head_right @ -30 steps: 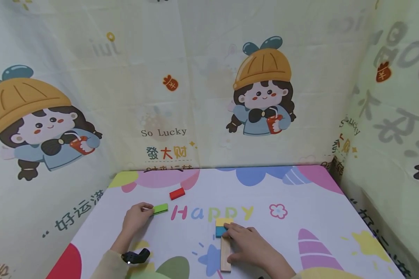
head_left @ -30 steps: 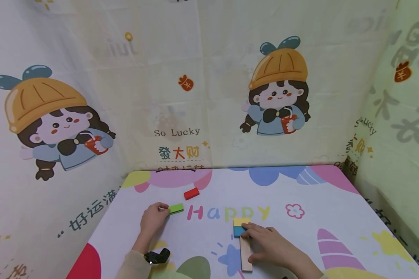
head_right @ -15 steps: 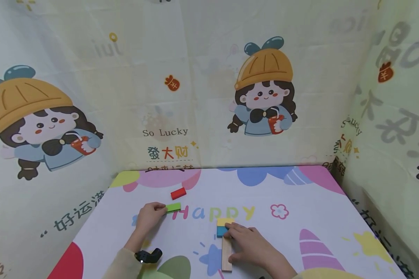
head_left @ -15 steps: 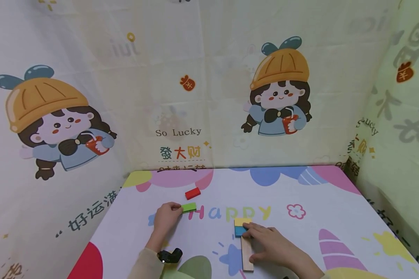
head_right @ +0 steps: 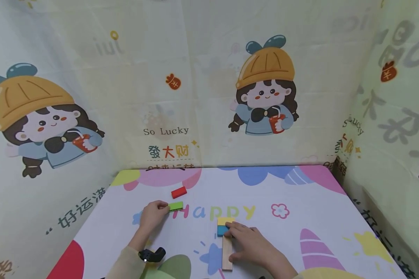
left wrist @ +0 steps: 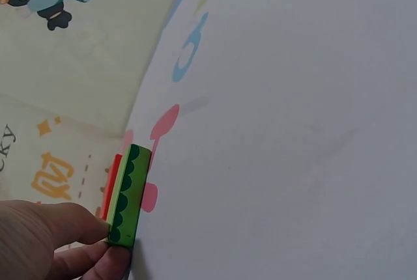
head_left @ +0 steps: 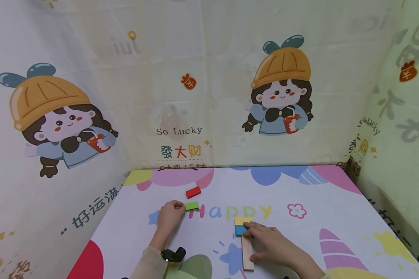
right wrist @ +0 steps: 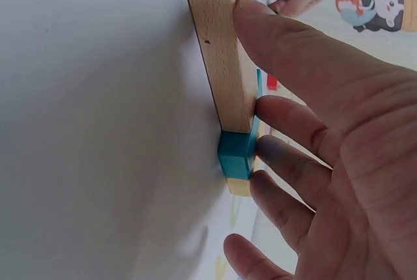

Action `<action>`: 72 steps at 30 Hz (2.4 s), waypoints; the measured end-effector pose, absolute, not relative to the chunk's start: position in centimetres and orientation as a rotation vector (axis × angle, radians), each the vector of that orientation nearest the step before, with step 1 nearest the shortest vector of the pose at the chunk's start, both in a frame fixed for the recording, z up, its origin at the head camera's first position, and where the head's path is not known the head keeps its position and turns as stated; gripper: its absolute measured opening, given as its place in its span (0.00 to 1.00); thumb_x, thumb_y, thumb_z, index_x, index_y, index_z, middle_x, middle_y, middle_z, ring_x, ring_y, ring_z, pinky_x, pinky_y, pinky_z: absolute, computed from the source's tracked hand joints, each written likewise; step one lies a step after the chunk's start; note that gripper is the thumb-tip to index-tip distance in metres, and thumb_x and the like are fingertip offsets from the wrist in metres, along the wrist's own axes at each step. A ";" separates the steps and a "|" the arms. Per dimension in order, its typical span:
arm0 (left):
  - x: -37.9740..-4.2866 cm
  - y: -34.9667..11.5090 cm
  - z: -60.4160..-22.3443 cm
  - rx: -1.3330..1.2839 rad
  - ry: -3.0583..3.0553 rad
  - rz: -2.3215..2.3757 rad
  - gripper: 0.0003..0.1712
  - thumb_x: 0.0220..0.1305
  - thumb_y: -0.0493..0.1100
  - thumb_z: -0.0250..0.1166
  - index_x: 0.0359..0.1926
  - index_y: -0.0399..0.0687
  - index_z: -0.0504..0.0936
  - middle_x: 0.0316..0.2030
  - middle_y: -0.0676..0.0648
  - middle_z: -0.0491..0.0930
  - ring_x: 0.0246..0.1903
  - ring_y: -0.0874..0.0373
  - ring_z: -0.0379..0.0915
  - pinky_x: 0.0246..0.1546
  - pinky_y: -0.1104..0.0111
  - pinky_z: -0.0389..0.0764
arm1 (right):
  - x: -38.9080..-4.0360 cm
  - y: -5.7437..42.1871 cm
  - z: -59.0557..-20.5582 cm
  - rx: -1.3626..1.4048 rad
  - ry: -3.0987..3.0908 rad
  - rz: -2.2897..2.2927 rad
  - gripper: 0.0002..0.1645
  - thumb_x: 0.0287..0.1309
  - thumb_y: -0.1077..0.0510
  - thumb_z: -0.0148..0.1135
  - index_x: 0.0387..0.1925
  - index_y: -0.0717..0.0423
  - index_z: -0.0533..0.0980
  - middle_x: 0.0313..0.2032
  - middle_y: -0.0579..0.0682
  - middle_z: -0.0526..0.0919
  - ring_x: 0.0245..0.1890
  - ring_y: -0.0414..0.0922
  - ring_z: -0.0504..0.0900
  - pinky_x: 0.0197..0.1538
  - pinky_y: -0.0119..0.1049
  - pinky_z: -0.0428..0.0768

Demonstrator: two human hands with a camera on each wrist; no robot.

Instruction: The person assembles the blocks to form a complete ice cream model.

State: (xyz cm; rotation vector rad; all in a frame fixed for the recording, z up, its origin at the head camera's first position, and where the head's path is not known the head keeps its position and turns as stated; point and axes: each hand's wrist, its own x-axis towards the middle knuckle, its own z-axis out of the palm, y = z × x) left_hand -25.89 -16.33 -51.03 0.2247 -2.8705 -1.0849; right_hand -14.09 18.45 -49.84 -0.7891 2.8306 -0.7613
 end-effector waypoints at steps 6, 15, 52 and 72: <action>-25.9 -16.2 -51.2 0.220 -2.863 -1.102 0.11 0.65 0.42 0.69 0.44 0.40 0.87 0.36 0.46 0.87 0.35 0.55 0.80 0.40 0.59 0.83 | -14.0 18.5 -49.7 -0.798 2.822 -0.779 0.31 0.50 0.38 0.78 0.54 0.40 0.79 0.70 0.47 0.74 0.72 0.52 0.71 0.54 0.57 0.74; -26.1 -14.8 -51.6 0.155 -2.888 -1.128 0.12 0.64 0.43 0.69 0.44 0.42 0.88 0.32 0.50 0.86 0.31 0.59 0.78 0.33 0.67 0.78 | -14.2 18.3 -49.9 -0.790 2.838 -0.763 0.31 0.49 0.38 0.78 0.54 0.40 0.79 0.70 0.47 0.75 0.72 0.51 0.72 0.54 0.55 0.74; -25.7 -5.6 -51.1 0.023 -2.952 -1.159 0.10 0.64 0.46 0.72 0.43 0.47 0.88 0.32 0.52 0.84 0.32 0.59 0.76 0.38 0.65 0.82 | -14.4 18.3 -49.8 -0.770 2.805 -0.806 0.32 0.49 0.35 0.78 0.54 0.38 0.78 0.70 0.46 0.75 0.71 0.52 0.71 0.56 0.61 0.73; -25.6 -1.7 -51.0 -0.023 -3.002 -1.107 0.07 0.62 0.48 0.73 0.38 0.52 0.88 0.32 0.55 0.85 0.35 0.58 0.76 0.51 0.52 0.78 | -14.2 18.4 -49.8 -0.786 2.826 -0.806 0.32 0.49 0.34 0.77 0.54 0.37 0.78 0.70 0.46 0.75 0.70 0.52 0.72 0.54 0.59 0.74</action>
